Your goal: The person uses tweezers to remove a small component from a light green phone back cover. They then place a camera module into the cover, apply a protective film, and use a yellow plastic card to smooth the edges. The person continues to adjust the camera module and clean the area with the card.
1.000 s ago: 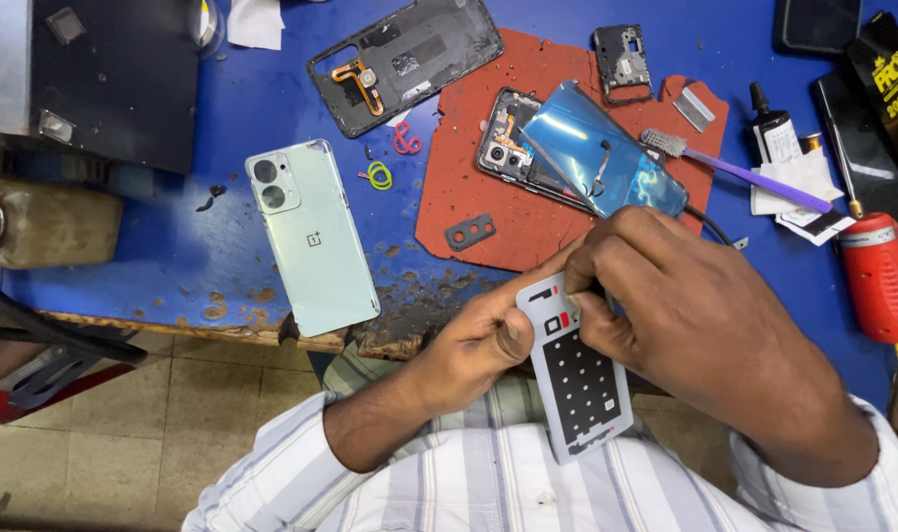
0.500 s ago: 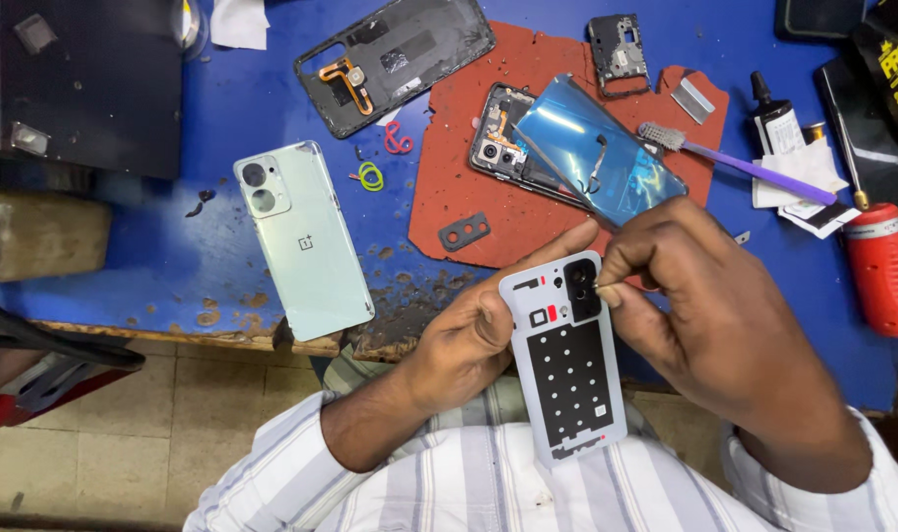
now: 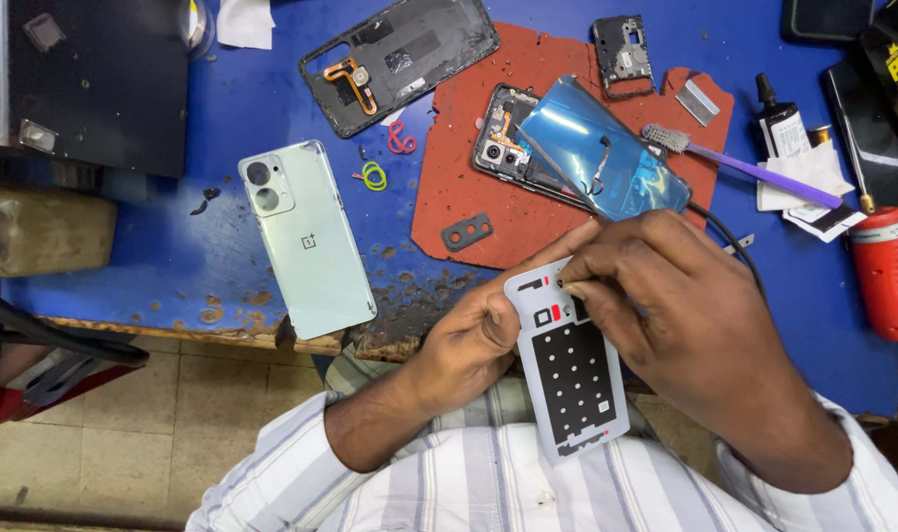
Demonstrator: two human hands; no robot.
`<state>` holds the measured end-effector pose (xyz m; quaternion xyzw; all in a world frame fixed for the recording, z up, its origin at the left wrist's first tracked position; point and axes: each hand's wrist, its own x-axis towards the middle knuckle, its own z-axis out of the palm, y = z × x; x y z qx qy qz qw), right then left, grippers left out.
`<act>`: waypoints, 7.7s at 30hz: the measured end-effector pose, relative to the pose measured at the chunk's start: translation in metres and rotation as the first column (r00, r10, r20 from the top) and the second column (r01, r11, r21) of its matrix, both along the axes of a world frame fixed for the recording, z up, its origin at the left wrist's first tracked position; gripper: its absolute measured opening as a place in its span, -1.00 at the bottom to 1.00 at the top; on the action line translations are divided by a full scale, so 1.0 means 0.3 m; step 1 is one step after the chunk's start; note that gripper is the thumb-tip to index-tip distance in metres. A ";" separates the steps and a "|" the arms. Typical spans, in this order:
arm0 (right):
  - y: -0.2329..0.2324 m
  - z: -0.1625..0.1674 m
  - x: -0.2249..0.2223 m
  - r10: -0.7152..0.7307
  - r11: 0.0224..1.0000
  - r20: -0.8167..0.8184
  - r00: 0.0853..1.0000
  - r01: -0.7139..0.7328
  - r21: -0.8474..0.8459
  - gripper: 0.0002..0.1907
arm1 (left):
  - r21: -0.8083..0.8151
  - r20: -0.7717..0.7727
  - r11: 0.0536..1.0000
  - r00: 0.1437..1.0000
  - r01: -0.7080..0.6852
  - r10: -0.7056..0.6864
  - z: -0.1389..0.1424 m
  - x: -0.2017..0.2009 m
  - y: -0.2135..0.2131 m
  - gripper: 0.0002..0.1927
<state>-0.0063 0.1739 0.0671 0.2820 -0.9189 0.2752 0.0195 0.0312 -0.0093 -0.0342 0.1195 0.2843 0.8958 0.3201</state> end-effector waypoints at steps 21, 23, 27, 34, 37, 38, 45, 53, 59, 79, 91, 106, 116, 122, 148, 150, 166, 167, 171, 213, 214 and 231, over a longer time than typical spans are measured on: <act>0.008 -0.030 0.091 -0.095 0.995 -0.083 0.992 0.092 -0.038 -0.55 | 0.016 -0.032 0.998 0.998 -0.058 0.059 0.011 0.006 0.004 0.06; 0.008 -0.031 0.089 -0.073 0.997 -0.122 0.990 0.069 -0.029 -0.55 | 0.020 -0.037 0.998 0.997 -0.064 0.065 0.012 0.004 0.006 0.07; 0.007 -0.032 0.089 -0.036 0.999 -0.171 0.985 0.034 -0.013 -0.53 | -0.012 -0.075 0.996 0.993 -0.089 0.088 0.019 -0.004 0.008 0.09; 0.018 -0.043 0.100 -0.108 0.992 -0.093 0.990 0.101 -0.081 -0.59 | 0.024 -0.059 0.996 0.994 -0.089 0.090 0.033 -0.001 0.001 0.09; 0.034 -0.042 0.116 -0.220 0.955 0.053 0.974 0.226 -0.189 -0.68 | 0.000 -0.103 0.993 0.988 -0.120 0.119 0.040 -0.002 0.007 0.11; 0.035 -0.046 0.120 -0.240 0.936 0.097 0.966 0.257 -0.241 -0.72 | -0.009 -0.112 0.993 0.987 -0.119 0.118 0.041 -0.003 0.008 0.12; 0.034 -0.050 0.134 -0.231 0.940 0.070 0.970 0.241 -0.242 -0.80 | -0.054 -0.167 0.993 0.982 -0.103 0.093 0.039 -0.004 0.003 0.19; 0.020 -0.039 0.129 -0.189 0.973 -0.034 0.981 0.183 -0.141 -0.69 | -0.055 -0.182 0.995 0.980 -0.087 0.076 0.029 0.001 0.005 0.18; 0.012 -0.036 0.138 -0.167 0.980 -0.101 0.981 0.154 -0.124 -0.59 | -0.080 -0.263 0.986 0.957 -0.145 0.120 0.036 -0.001 0.003 0.08; 0.000 -0.019 0.106 -0.032 0.999 -0.246 0.969 0.023 -0.041 -0.60 | -0.048 -0.214 0.990 0.970 -0.130 0.117 0.025 0.005 0.011 0.14; 0.076 -0.045 0.125 -0.254 0.928 -0.095 0.963 0.215 -0.303 -0.82 | -0.002 -0.170 0.995 0.981 -0.100 0.098 0.019 0.005 0.011 0.14; 0.142 -0.075 0.101 -0.300 0.927 -0.084 0.950 0.270 -0.261 -0.86 | -0.009 -0.112 0.989 0.983 -0.150 0.148 0.010 0.003 0.021 0.16; 0.200 -0.038 -0.001 -0.280 0.953 -0.163 0.946 0.253 -0.169 -0.88 | 0.018 -0.032 0.959 0.958 -0.284 0.284 0.005 0.014 -0.034 0.16; 0.200 -0.037 -0.247 -0.096 0.995 -0.169 0.981 0.099 0.008 -0.92 | 0.017 -0.019 0.939 0.939 -0.343 0.343 -0.011 0.007 -0.049 0.18; 0.022 -0.134 -0.447 0.123 0.982 -0.033 0.992 -0.117 0.147 -0.85 | -0.018 -0.028 0.959 0.958 -0.284 0.284 0.000 -0.026 -0.077 0.15; 0.007 -0.139 -0.465 0.224 0.967 -0.019 0.975 -0.219 0.131 -0.81 | -0.014 -0.022 0.960 0.960 -0.279 0.279 0.001 -0.028 -0.077 0.15; -0.052 -0.134 -0.476 0.287 0.911 -0.116 0.951 -0.233 0.340 -0.86 | -0.018 -0.041 0.961 0.961 -0.275 0.275 -0.008 -0.023 -0.087 0.14; -0.056 -0.130 -0.470 0.249 0.918 -0.109 0.962 -0.199 0.342 -0.87 | -0.013 -0.040 0.962 0.961 -0.273 0.273 -0.007 -0.023 -0.088 0.14; -0.041 -0.084 -0.408 0.098 0.981 -0.080 0.992 -0.083 0.176 -0.87 | -0.006 -0.037 0.960 0.959 -0.281 0.280 -0.003 -0.022 -0.089 0.13; 0.160 -0.092 0.090 -0.179 0.981 0.094 0.979 0.185 -0.055 -0.85 | -0.658 -0.488 0.476 0.812 -0.583 0.320 0.062 0.009 0.026 -0.84; 0.160 -0.091 0.090 -0.188 0.980 0.102 0.977 0.194 -0.049 -0.85 | -0.673 -0.515 0.437 0.802 -0.597 0.302 0.069 0.008 0.029 -0.87; 0.183 -0.122 0.074 -0.251 0.959 0.192 0.949 0.271 -0.087 -0.88 | -0.652 -0.670 0.343 0.726 -0.676 0.156 0.106 -0.003 0.042 -0.85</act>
